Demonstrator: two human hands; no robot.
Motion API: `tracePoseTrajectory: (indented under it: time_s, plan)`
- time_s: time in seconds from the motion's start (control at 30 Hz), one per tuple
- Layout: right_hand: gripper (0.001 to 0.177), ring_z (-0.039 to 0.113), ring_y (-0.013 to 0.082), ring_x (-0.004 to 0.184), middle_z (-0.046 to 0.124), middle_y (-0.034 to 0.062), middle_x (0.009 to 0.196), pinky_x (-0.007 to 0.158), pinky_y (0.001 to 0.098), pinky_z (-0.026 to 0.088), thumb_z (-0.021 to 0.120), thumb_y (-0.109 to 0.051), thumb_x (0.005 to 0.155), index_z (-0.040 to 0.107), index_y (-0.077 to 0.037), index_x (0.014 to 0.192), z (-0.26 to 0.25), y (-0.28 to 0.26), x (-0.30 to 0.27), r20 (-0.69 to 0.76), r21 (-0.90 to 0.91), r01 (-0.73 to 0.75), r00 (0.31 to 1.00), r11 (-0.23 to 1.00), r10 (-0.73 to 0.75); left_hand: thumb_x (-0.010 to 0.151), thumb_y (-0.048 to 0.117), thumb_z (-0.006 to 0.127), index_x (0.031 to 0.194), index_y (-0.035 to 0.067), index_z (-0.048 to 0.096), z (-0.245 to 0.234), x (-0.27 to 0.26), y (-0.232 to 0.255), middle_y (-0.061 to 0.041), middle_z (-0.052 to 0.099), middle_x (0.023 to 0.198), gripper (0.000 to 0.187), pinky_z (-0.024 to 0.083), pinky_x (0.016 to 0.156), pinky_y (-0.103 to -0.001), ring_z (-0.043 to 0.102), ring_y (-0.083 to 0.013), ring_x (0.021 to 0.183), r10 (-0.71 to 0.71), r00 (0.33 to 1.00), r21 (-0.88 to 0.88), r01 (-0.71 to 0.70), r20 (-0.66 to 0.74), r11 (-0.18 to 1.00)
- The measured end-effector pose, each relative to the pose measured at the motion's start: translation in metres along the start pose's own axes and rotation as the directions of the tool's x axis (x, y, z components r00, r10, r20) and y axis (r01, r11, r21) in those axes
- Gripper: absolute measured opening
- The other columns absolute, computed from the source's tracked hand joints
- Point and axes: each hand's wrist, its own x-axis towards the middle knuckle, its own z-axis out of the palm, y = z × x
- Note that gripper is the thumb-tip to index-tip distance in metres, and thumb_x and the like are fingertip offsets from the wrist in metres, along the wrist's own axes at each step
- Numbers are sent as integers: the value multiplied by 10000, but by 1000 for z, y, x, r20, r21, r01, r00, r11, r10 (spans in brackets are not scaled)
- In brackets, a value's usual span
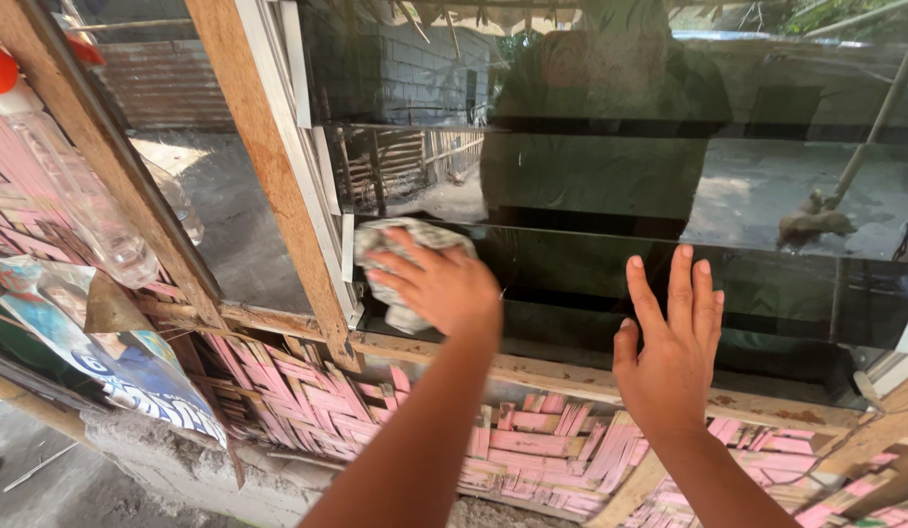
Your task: The person cleans glass slats using a spray bottle and a cloth, wiping both sides of each piece of glass.
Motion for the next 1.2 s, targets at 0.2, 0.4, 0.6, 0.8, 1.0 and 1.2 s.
tracePoseTrajectory:
  time_s: [0.2, 0.4, 0.6, 0.8, 1.0, 1.2]
  plan:
    - [626, 332, 407, 1504, 353, 231, 1633, 1233, 572, 242, 613, -52, 889, 487, -33, 1502, 1, -28, 11, -19, 70, 68, 998, 995, -67, 926, 450, 566, 1625, 104, 12, -9, -42, 58, -242, -159, 1686, 956, 71, 1221, -589, -141, -458, 1554, -131, 934, -60, 160, 332, 985]
    - [578, 400, 414, 1463, 416, 266, 1564, 1235, 525, 296, 565, -20, 906, 448, 81, 1463, 17, -80, 9, 18, 404, 215, 970, 889, -242, 926, 501, 526, 1628, 203, -105, -51, -17, 67, -141, -301, 1682, 991, 14, 1254, -559, -282, -355, 1557, -224, 653, -140, 457, 724, 878]
    - [443, 431, 399, 1417, 507, 234, 1438, 1220, 538, 277, 605, -128, 907, 537, 32, 1315, 44, -100, 19, 86, 268, 362, 914, 893, -397, 938, 483, 485, 1644, 252, -24, -69, 20, 61, -110, -164, 1714, 901, 128, 1255, -565, -95, -333, 1589, -240, 448, -54, 550, 861, 833]
    - [383, 473, 370, 1394, 535, 159, 1473, 1245, 524, 239, 618, -195, 956, 575, -82, 1319, 55, -93, 25, 138, 54, 337, 930, 940, -342, 864, 304, 540, 1492, 161, 515, -91, 25, 52, -141, 561, 1540, 645, 180, 1247, -569, 463, -329, 1462, -224, 679, -126, 425, 699, 896]
    - [462, 487, 400, 1344, 521, 178, 1473, 1258, 586, 222, 628, -172, 953, 547, -55, 1392, 32, -54, 14, 20, -5, 164, 986, 986, -164, 843, 282, 569, 1352, 144, 558, -96, 17, 51, -56, 472, 1545, 527, 123, 1205, -694, 325, -269, 1497, -247, 860, 29, 262, 446, 965]
    - [597, 454, 404, 1328, 470, 186, 1424, 1295, 598, 227, 639, -51, 898, 472, -115, 1467, 35, -42, 22, -13, 80, 168, 986, 983, -168, 923, 316, 528, 1565, 88, 276, -70, -6, 34, -135, 61, 1695, 726, 27, 1121, -753, 0, -323, 1570, 4, 902, -2, -3, 432, 1000]
